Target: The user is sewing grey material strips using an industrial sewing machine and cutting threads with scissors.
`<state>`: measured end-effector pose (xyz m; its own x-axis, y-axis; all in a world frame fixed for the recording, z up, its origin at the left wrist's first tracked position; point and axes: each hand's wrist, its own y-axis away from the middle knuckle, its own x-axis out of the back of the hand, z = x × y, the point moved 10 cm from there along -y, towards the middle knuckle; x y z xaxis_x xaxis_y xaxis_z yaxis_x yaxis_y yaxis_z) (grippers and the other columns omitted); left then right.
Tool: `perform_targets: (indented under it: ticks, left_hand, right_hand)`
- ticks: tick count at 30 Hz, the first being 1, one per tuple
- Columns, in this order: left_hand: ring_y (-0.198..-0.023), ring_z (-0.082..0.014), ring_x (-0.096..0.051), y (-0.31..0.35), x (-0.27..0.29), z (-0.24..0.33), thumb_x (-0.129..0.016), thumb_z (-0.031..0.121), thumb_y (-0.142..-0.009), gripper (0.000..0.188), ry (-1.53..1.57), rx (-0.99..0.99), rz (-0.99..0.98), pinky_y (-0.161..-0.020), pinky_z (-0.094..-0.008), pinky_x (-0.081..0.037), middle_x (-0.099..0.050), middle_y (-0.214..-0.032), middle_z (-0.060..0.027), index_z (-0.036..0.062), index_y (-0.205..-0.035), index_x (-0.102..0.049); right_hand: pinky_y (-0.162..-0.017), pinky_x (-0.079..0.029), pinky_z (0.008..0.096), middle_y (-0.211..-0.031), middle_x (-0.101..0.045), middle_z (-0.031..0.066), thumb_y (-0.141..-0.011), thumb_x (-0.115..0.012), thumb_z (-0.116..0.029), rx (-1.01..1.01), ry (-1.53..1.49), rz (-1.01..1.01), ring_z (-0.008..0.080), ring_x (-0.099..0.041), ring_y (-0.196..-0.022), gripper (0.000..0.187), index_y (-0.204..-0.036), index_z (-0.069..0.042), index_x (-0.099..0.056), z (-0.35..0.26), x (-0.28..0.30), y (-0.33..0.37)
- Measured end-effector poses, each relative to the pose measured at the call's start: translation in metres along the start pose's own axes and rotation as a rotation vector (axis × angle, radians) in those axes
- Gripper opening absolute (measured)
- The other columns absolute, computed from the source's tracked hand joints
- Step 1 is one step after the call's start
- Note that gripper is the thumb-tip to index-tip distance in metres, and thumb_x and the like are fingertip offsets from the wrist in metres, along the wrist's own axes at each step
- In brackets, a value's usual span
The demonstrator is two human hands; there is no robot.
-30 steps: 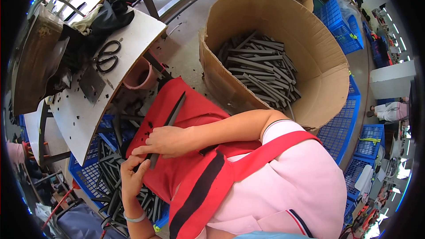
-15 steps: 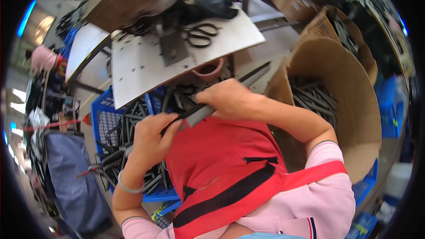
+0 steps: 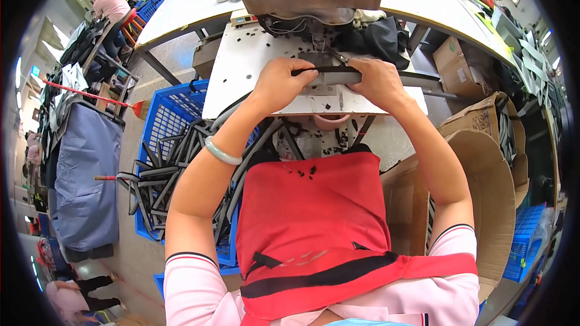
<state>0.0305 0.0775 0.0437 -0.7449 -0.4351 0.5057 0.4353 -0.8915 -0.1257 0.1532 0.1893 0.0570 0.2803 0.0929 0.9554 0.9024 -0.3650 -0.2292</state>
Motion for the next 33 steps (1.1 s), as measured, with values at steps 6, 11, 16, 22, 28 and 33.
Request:
perform_targets:
  ticks: [6,11,16,22,28,33]
  left_hand:
    - [-0.068,-0.0112,-0.059,-0.014,-0.003,-0.017,-0.068,0.020,-0.089,0.033,0.024,0.077,-0.017,-0.066,-0.0260,-0.048,-0.068,-0.082,-0.0073,-0.0069,-0.108,-0.069]
    - [-0.065,-0.0114,-0.059,-0.021,-0.004,-0.027,-0.067,0.020,-0.088,0.031,0.041,0.060,0.000,-0.063,-0.0271,-0.047,-0.067,-0.077,-0.0071,-0.0059,-0.104,-0.070]
    - [-0.060,-0.0107,-0.057,-0.023,0.003,-0.027,-0.066,0.020,-0.087,0.028,0.053,0.067,0.006,-0.057,-0.0282,-0.044,-0.065,-0.070,-0.0062,-0.0045,-0.099,-0.072]
    - [-0.061,-0.0097,-0.056,-0.033,0.003,-0.027,-0.066,0.019,-0.087,0.026,0.063,0.034,0.001,-0.057,-0.0282,-0.044,-0.064,-0.068,-0.0048,-0.0048,-0.097,-0.072]
    - [-0.056,-0.0079,-0.049,-0.054,0.007,-0.049,-0.066,0.020,-0.090,0.025,0.185,0.135,0.038,-0.052,-0.0224,-0.039,-0.064,-0.071,-0.0049,-0.0018,-0.102,-0.072]
    - [-0.058,-0.0076,-0.051,-0.019,0.017,-0.067,-0.065,0.019,-0.091,0.028,0.283,0.187,0.028,-0.054,-0.0231,-0.043,-0.066,-0.074,-0.0042,-0.0035,-0.105,-0.070]
  right_hand:
    - [-0.080,-0.051,0.0433,-0.091,-0.069,0.0167,-0.072,-0.074,-0.024,0.017,0.006,0.035,0.0355,-0.065,-0.091,0.043,-0.111,-0.007,-0.067,0.011,-0.013,-0.013]
    - [-0.081,-0.050,0.0432,-0.093,-0.068,0.0188,-0.073,-0.071,-0.022,-0.006,-0.034,0.002,0.0360,-0.064,-0.092,0.040,-0.110,-0.006,-0.068,0.010,-0.013,-0.019]
    - [-0.082,-0.050,0.0428,-0.095,-0.068,0.0195,-0.074,-0.072,-0.022,0.005,-0.036,0.007,0.0358,-0.064,-0.093,0.043,-0.113,-0.006,-0.067,0.008,-0.010,-0.025]
    - [-0.082,-0.050,0.0435,-0.095,-0.069,0.0195,-0.073,-0.073,-0.023,0.010,-0.036,0.028,0.0366,-0.065,-0.092,0.043,-0.112,-0.006,-0.067,0.014,-0.011,-0.033]
    - [-0.082,-0.051,0.0440,-0.095,-0.069,0.0202,-0.075,-0.070,-0.024,-0.086,0.008,0.106,0.0373,-0.065,-0.093,0.042,-0.113,-0.007,-0.066,0.038,-0.012,-0.057]
    - [-0.084,-0.052,0.0413,-0.097,-0.068,0.0163,-0.085,-0.069,-0.035,-0.253,0.155,0.049,0.0312,-0.066,-0.097,0.038,-0.115,-0.011,-0.067,0.090,-0.040,-0.022]
